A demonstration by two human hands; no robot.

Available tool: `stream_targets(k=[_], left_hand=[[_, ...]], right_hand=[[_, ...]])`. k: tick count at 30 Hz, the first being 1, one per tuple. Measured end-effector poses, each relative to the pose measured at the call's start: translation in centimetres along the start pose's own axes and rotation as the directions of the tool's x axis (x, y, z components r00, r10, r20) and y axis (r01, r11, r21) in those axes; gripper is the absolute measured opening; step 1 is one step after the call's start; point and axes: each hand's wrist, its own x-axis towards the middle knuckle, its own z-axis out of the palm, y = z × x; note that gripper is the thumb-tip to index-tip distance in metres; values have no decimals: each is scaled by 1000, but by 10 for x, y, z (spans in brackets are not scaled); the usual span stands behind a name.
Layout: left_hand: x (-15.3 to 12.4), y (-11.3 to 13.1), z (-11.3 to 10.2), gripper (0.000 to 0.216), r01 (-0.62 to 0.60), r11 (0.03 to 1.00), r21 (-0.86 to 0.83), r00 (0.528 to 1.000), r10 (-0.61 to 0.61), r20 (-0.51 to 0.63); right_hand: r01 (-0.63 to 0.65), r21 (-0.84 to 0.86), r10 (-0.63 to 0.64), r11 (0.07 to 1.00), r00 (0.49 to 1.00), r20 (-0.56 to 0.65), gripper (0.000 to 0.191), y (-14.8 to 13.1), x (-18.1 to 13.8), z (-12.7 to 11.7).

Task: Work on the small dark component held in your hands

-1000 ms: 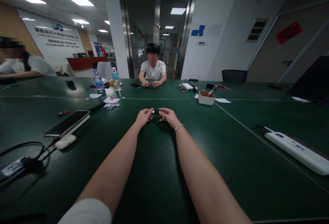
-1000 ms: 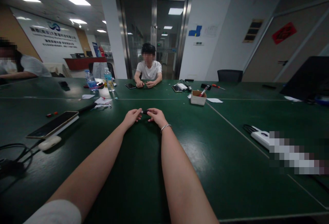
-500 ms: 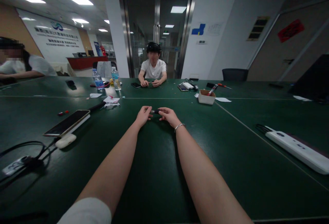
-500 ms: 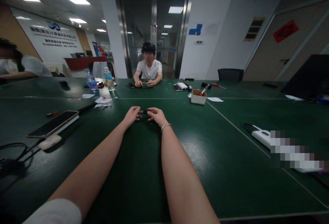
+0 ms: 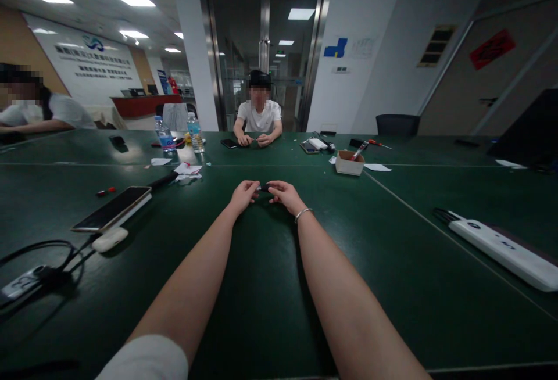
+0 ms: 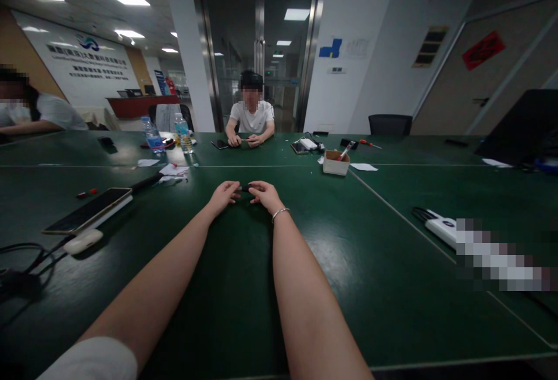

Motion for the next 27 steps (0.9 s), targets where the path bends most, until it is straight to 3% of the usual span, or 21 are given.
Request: stream_targets(k=[4, 8, 16, 21, 24, 27], left_hand=[[-1, 1, 0, 27, -59, 998, 14, 998, 59, -10], [-2, 3, 1, 24, 25, 1000, -11, 1000, -25, -6], [1, -1, 0, 20, 21, 1000, -20, 1000, -21, 1], [1, -3, -2, 21, -207, 978, -37, 978, 208, 19], [0, -1, -2, 22, -265, 962, -59, 962, 268, 45], [-1, 1, -2, 23, -267, 961, -69, 962, 270, 34]], right_hand=[[4, -4, -4, 1000, 1000, 4, 23, -1, -1, 0], [5, 5, -5, 1000, 1000, 4, 23, -1, 0, 0], [8, -10, -9, 1000, 1000, -5, 24, -3, -3, 1], [-56, -49, 56, 997, 998, -13, 16, -9, -3, 3], [-143, -121, 139, 982, 989, -47, 39, -14, -2, 5], [-172, -114, 165, 979, 984, -73, 46, -17, -2, 7]])
